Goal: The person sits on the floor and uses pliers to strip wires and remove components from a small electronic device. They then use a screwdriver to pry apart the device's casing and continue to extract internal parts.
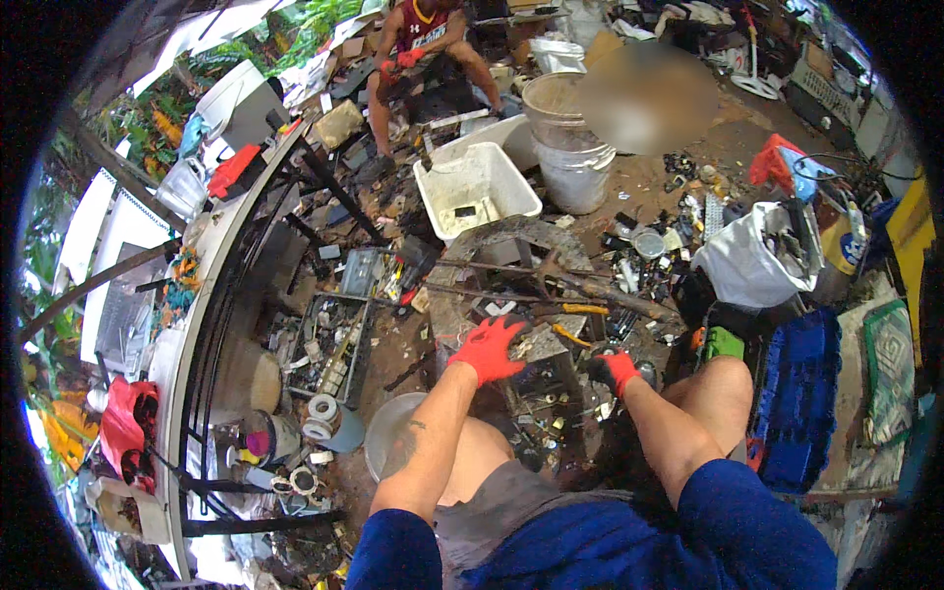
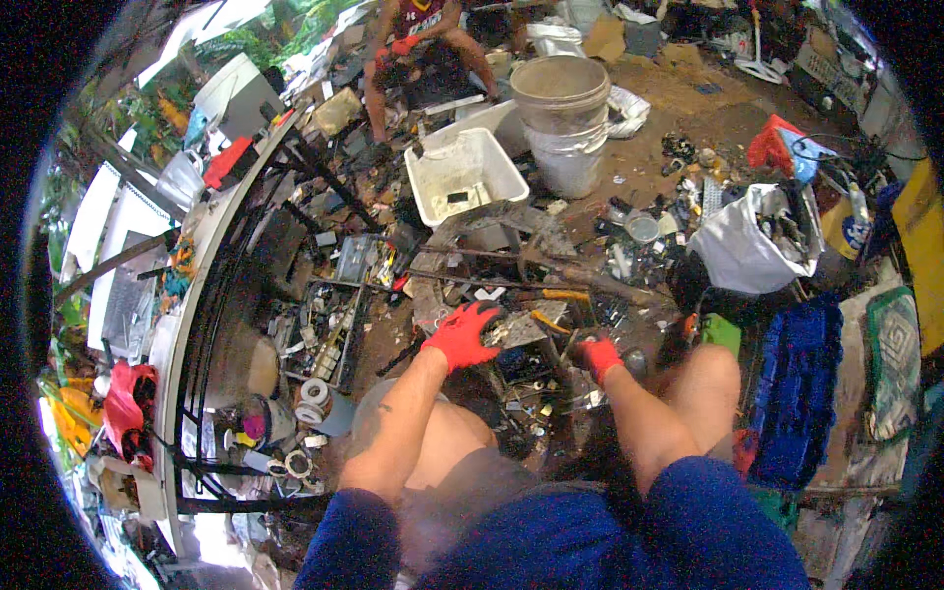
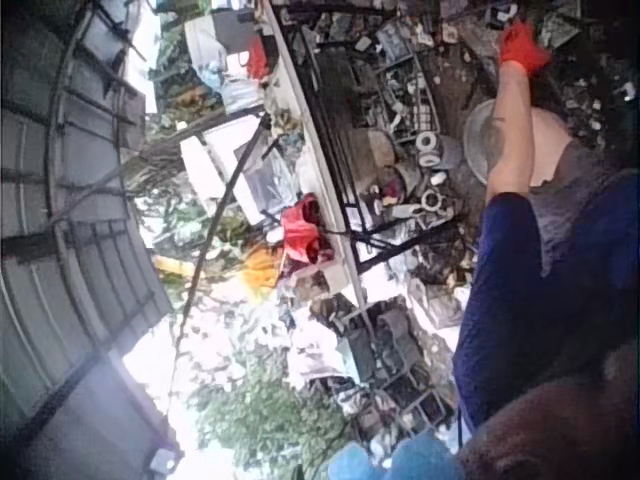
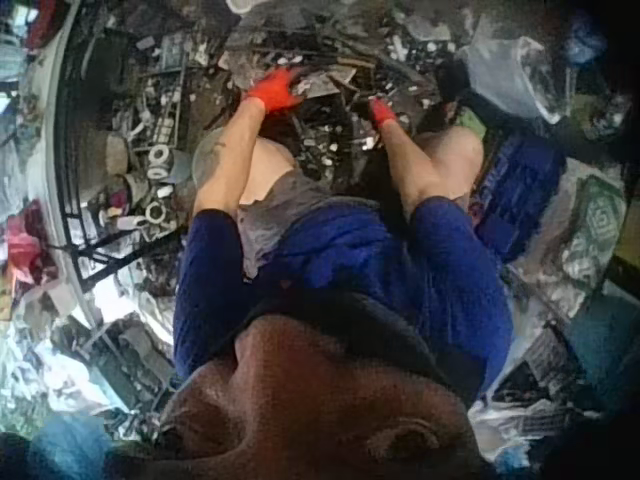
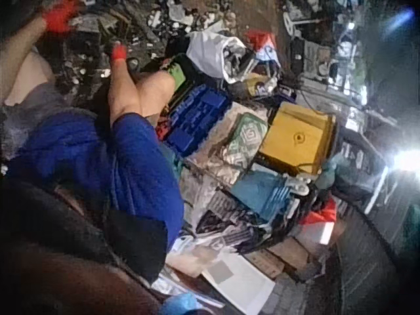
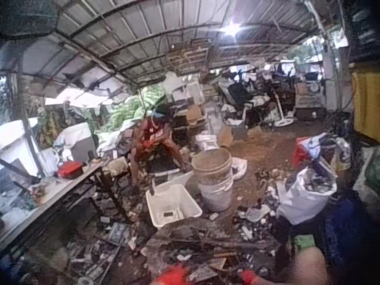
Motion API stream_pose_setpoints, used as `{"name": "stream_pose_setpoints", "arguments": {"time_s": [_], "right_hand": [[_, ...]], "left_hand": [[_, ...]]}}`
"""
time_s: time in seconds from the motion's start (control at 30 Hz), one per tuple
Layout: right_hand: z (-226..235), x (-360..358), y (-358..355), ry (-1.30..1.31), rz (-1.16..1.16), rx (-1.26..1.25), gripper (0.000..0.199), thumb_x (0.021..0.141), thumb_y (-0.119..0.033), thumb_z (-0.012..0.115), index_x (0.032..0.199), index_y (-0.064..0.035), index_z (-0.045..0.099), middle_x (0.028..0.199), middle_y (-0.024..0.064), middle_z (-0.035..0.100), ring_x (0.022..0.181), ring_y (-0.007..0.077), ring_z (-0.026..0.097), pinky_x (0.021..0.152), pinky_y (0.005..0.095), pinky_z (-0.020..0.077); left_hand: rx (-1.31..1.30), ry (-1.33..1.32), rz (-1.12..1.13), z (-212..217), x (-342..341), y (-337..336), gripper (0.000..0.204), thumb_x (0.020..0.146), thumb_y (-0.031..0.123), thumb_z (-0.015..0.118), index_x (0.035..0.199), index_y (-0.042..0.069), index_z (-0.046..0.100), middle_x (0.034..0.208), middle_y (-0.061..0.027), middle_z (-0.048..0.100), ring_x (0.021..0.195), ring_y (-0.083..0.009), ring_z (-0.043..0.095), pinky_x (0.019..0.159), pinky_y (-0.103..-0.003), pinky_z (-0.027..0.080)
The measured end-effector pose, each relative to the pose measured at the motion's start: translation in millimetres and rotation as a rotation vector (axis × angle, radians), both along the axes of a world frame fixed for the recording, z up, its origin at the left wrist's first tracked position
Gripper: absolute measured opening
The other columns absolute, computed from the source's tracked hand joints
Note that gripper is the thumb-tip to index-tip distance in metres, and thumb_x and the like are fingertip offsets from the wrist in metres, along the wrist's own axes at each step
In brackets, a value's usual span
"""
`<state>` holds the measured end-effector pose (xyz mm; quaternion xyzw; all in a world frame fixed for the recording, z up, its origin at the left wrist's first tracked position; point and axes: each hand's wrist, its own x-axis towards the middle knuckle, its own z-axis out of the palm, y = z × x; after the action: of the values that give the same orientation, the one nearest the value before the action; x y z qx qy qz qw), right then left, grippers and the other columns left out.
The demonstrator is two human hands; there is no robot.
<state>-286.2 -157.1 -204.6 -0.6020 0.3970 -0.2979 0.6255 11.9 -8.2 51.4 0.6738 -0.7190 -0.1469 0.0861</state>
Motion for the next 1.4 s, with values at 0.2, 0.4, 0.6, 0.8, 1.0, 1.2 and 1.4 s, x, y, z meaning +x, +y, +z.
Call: {"name": "stream_pose_setpoints", "arguments": {"time_s": [0.2, 0.4, 0.6, 0.8, 1.0, 1.2, 1.4], "right_hand": [[66.4, 22.6, 74.9, 0.189, 0.037, 0.115, 0.039, 0.087, -0.035, 0.065, 0.102, 0.0006, 0.067, 0.092, 0.0120, 0.065, 0.083, 0.0226, 0.059, 0.074, 0.0380, 0.0467], [145.7, -45.5, 124.0, 0.022, 0.030, 0.467, 0.032, 0.081, -0.013, 0.067, 0.111, -0.0012, 0.064, 0.097, 0.0100, 0.067, 0.088, 0.0212, 0.060, 0.077, 0.0371, 0.0494], [272.1, -66.8, 182.6, 0.002, -0.084, -0.027, 0.047, 0.079, -0.005, 0.067, 0.125, 0.0009, 0.060, 0.110, 0.0107, 0.069, 0.101, 0.0211, 0.063, 0.091, 0.0343, 0.0495], [263.4, -37.1, 169.8, 0.135, 0.197, -0.136, 0.046, 0.078, -0.012, 0.067, 0.122, -0.0026, 0.063, 0.108, 0.0128, 0.071, 0.101, 0.0191, 0.065, 0.092, 0.0345, 0.0495], [251.7, -22.0, 177.4, 0.187, 0.144, -0.164, 0.041, 0.077, -0.015, 0.067, 0.118, -0.0059, 0.066, 0.101, 0.0138, 0.072, 0.093, 0.0212, 0.067, 0.086, 0.0358, 0.0519], [244.4, -19.4, 172.7, 0.119, 0.146, -0.149, 0.040, 0.077, -0.015, 0.067, 0.116, -0.0059, 0.067, 0.100, 0.0148, 0.072, 0.093, 0.0209, 0.068, 0.085, 0.0357, 0.0523], [250.0, -19.6, 172.5, 0.129, 0.188, -0.101, 0.041, 0.081, -0.007, 0.063, 0.122, -0.0025, 0.065, 0.100, 0.0043, 0.070, 0.093, 0.0106, 0.060, 0.087, 0.0295, 0.0494]], "left_hand": [[0.082, -0.046, 0.117, -10.7, 8.2, 39.1, 0.087, 0.071, 0.048, 0.077, 0.146, 0.020, 0.043, 0.152, -0.0226, 0.034, 0.139, -0.0436, 0.032, 0.113, -0.051, 0.034], [0.118, -0.002, 0.153, -31.2, 19.6, 51.7, 0.101, 0.069, 0.050, 0.081, 0.151, 0.016, 0.033, 0.156, -0.0266, 0.025, 0.144, -0.0440, 0.024, 0.117, -0.049, 0.029], [0.014, 0.062, 0.129, -21.0, 16.1, 37.7, 0.092, 0.071, 0.046, 0.081, 0.148, 0.018, 0.040, 0.151, -0.0252, 0.035, 0.140, -0.0439, 0.032, 0.116, -0.048, 0.030], [-0.006, 0.019, 0.088, -24.3, 16.4, 24.4, 0.089, 0.068, 0.044, 0.082, 0.144, 0.016, 0.045, 0.150, -0.0216, 0.039, 0.139, -0.0416, 0.035, 0.115, -0.046, 0.032], [0.015, 0.056, 0.088, -30.0, 22.8, 20.6, 0.089, 0.068, 0.039, 0.083, 0.145, 0.014, 0.044, 0.151, -0.0270, 0.035, 0.139, -0.0436, 0.034, 0.116, -0.048, 0.030], [-0.054, 0.083, 0.097, -38.1, 24.4, 24.0, 0.081, 0.071, 0.040, 0.081, 0.141, 0.019, 0.048, 0.146, -0.0209, 0.042, 0.135, -0.0407, 0.039, 0.112, -0.047, 0.035], [-0.063, 0.069, 0.111, -38.0, 23.1, 25.0, 0.080, 0.072, 0.039, 0.080, 0.142, 0.018, 0.048, 0.146, -0.0206, 0.043, 0.134, -0.0405, 0.040, 0.112, -0.046, 0.036]]}}
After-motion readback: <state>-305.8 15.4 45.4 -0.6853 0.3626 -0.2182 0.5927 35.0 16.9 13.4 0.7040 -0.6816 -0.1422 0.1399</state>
